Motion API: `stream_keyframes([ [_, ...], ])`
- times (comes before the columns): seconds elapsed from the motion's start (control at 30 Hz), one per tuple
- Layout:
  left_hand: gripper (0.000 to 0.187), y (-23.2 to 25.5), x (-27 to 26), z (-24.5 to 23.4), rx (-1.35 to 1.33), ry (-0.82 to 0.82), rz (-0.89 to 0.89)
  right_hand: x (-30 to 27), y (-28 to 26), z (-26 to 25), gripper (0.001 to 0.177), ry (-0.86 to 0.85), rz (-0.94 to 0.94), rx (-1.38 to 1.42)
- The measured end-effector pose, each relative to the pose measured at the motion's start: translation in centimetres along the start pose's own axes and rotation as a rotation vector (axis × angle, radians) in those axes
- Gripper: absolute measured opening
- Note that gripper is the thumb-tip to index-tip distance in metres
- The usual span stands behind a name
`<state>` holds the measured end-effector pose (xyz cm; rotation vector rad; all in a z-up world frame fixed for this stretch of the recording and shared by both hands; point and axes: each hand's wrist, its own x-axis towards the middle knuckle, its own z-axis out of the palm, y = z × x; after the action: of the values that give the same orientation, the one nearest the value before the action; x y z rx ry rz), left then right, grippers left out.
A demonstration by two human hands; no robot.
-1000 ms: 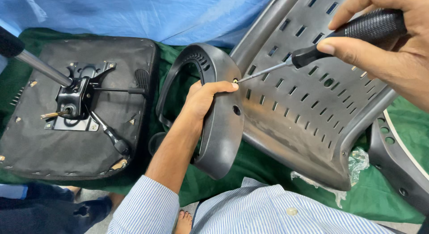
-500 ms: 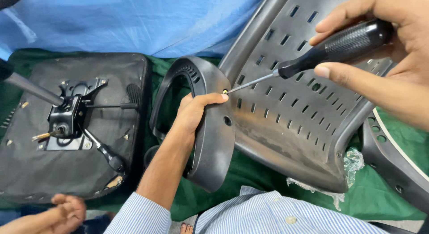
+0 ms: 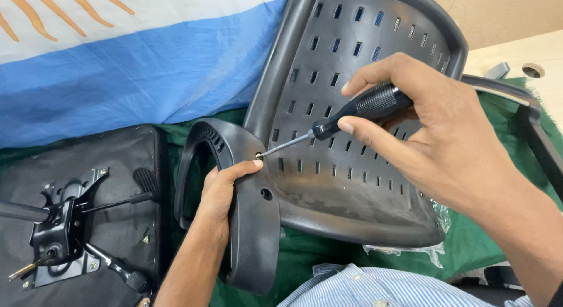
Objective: The person uses a screwdriver to tighten screws on the underside of a chair seat and then attaches an armrest to the side of the seat, securing it with screws.
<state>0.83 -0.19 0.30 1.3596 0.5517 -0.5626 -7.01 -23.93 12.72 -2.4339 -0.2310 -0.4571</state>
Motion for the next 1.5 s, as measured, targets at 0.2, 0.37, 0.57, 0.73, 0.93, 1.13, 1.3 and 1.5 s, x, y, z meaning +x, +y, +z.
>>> stream_keyframes([
  [0.2, 0.047, 0.0, 0.1, 0.1, 0.001, -0.022, 0.002, -0.7, 0.3, 0.2, 0.029, -0.013, -0.023, 0.055],
  [0.37, 0.046, -0.1, 0.0, 0.0, 0.002, -0.025, -0.009, -0.7, 0.7, -0.5, 0.032, -0.115, -0.149, 0.156],
  [0.57, 0.049, 0.1, -0.2, 0.2, 0.016, -0.004, -0.024, 0.5, -0.6, -1.7, 0.035, -0.262, 0.247, -0.146],
  [0.73, 0.052, -0.1, 0.0, 0.2, 0.014, 0.003, -0.017, 1.4, -2.1, -0.4, 0.036, -0.241, 0.394, -0.435],
  [0.93, 0.054, -0.1, 0.3, -0.1, -0.004, -0.003, 0.017, 0.9, -0.9, -1.3, 0.031, -0.173, -0.016, -0.041],
  [1.13, 0.051, -0.2, 0.1, -0.2, -0.058, -0.011, 0.029, 0.5, 1.4, -2.2, 0.032, -0.158, -0.047, 0.012],
  [1.3, 0.05, -0.3, 0.1, -0.3, -0.12, -0.049, 0.045, 1.0, 1.4, -2.3, 0.029, -0.077, -0.052, -0.088],
  [1.5, 0.047, -0.1, -0.2, -0.5, -0.117, -0.038, 0.062, 1.4, 1.6, -1.4, 0.02, -0.065, 0.312, -0.363],
])
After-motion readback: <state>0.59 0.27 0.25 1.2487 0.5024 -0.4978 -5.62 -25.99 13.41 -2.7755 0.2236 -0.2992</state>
